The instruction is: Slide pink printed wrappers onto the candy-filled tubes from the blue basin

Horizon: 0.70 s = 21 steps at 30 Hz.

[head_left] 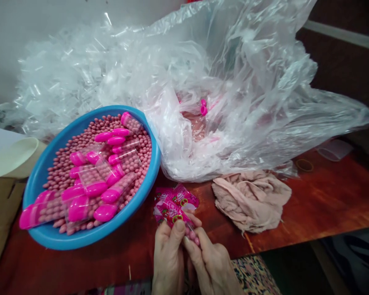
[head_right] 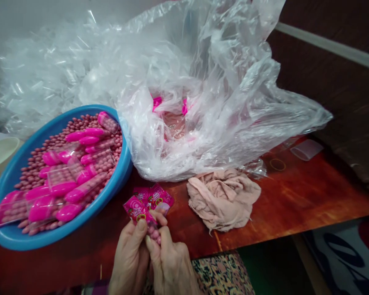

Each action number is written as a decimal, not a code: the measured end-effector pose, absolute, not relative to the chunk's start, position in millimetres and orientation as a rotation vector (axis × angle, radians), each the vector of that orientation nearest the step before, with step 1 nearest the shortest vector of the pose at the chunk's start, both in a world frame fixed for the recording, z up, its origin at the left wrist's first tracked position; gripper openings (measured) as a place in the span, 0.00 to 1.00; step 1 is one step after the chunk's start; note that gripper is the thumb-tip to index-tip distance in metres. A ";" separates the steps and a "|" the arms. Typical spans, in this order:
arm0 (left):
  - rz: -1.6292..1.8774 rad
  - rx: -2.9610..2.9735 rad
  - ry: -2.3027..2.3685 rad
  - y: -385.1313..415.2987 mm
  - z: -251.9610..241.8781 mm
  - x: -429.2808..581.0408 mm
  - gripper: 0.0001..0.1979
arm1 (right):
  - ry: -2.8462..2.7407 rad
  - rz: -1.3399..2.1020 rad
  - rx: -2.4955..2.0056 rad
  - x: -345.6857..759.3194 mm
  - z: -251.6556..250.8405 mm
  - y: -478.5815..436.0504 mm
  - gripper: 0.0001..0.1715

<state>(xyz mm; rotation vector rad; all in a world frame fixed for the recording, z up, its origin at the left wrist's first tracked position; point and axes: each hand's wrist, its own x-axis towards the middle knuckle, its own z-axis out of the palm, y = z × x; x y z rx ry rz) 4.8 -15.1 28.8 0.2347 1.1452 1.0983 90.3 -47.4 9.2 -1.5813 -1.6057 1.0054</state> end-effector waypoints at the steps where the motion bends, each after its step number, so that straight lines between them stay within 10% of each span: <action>1: 1.080 0.223 1.149 -17.7 27.5 4.8 0.10 | -1.597 1.030 -1.602 90.3 9.5 -48.7 0.27; 21: 1.079 0.326 1.182 -20.6 25.5 -1.5 0.11 | -1.733 1.128 -1.752 83.4 -5.5 -60.8 0.27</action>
